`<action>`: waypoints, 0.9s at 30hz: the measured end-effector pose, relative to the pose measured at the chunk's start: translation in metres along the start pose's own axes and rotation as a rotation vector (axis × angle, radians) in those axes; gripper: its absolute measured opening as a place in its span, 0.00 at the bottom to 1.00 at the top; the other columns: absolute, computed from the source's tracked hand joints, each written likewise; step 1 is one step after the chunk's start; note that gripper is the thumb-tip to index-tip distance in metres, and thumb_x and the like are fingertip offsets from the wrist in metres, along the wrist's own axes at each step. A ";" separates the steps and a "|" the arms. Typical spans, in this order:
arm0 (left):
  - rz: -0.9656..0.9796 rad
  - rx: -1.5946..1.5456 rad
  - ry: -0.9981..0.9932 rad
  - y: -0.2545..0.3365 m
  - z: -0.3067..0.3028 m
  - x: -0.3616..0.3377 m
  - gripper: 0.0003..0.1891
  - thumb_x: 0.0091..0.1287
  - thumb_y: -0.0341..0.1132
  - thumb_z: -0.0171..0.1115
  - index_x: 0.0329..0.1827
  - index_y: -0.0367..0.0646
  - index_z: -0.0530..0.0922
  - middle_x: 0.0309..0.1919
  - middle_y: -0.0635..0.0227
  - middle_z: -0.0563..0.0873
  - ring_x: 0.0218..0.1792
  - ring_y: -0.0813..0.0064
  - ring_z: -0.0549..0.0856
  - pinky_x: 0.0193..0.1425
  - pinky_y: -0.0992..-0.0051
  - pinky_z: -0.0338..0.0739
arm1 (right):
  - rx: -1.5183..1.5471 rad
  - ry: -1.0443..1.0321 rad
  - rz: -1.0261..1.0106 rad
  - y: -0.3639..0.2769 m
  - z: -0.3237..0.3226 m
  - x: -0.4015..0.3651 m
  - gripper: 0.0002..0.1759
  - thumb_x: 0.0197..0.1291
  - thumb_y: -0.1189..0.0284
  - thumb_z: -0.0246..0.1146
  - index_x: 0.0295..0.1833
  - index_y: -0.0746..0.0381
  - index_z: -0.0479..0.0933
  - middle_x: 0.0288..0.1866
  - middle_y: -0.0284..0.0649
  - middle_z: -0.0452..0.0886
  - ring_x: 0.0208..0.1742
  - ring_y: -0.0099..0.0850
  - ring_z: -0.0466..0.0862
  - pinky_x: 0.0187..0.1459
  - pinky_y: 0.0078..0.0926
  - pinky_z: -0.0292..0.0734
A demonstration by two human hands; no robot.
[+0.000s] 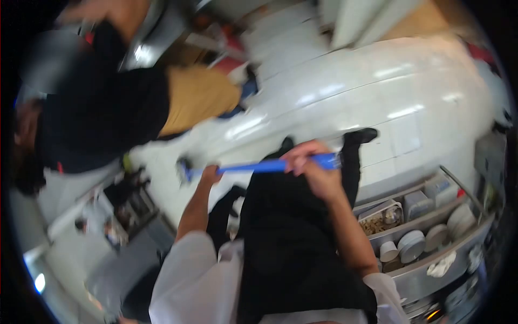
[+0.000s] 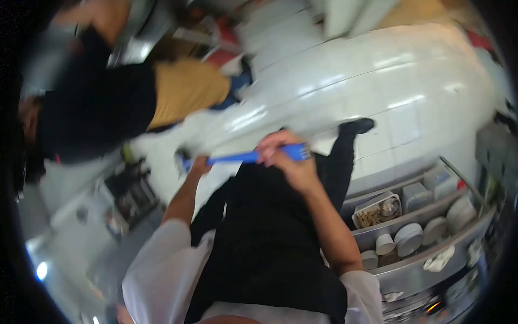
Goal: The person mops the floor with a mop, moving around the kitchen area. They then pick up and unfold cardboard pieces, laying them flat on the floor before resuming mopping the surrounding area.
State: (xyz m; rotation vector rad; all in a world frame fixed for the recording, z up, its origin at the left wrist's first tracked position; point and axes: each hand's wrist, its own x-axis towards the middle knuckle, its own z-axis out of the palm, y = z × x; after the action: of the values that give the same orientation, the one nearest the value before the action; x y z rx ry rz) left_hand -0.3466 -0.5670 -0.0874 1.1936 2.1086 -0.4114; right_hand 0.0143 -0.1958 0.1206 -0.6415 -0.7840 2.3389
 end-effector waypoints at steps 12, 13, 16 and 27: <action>0.301 -0.617 0.200 0.565 -0.126 0.135 0.08 0.57 0.36 0.66 0.24 0.41 0.81 0.20 0.52 0.82 0.26 0.50 0.84 0.34 0.56 0.75 | -0.105 -0.068 -0.788 -0.408 -0.238 -0.009 0.12 0.66 0.77 0.54 0.51 0.73 0.71 0.15 0.30 0.63 0.11 0.20 0.62 0.14 0.22 0.61; 0.449 -0.685 0.352 0.622 -0.123 0.145 0.05 0.55 0.32 0.64 0.23 0.42 0.81 0.20 0.54 0.81 0.26 0.51 0.83 0.33 0.58 0.75 | -0.114 -0.193 -0.809 -0.468 -0.259 -0.033 0.17 0.69 0.71 0.48 0.55 0.72 0.68 0.15 0.29 0.63 0.10 0.17 0.61 0.10 0.17 0.60; 0.764 -0.882 0.491 0.791 -0.193 0.134 0.04 0.49 0.27 0.65 0.20 0.45 0.79 0.19 0.58 0.80 0.25 0.52 0.82 0.30 0.60 0.75 | -0.803 1.344 -1.534 -0.602 -0.236 -0.124 0.29 0.68 0.70 0.45 0.68 0.79 0.69 0.25 0.39 0.78 0.25 0.26 0.80 0.33 0.27 0.83; 1.066 -1.111 0.641 1.163 -0.303 0.242 0.11 0.48 0.35 0.75 0.30 0.48 0.79 0.34 0.66 0.84 0.46 0.59 0.83 0.46 0.58 0.77 | -1.007 1.078 -1.716 -0.642 -0.200 -0.173 0.04 0.62 0.82 0.59 0.33 0.68 0.75 0.21 0.39 0.63 0.22 0.30 0.66 0.32 0.37 0.76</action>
State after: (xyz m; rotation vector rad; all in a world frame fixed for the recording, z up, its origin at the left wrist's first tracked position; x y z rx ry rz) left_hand 0.4302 0.3751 0.0268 1.5156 1.3300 1.5475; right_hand 0.4950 0.1875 0.4433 -0.8645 -1.1289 -0.1082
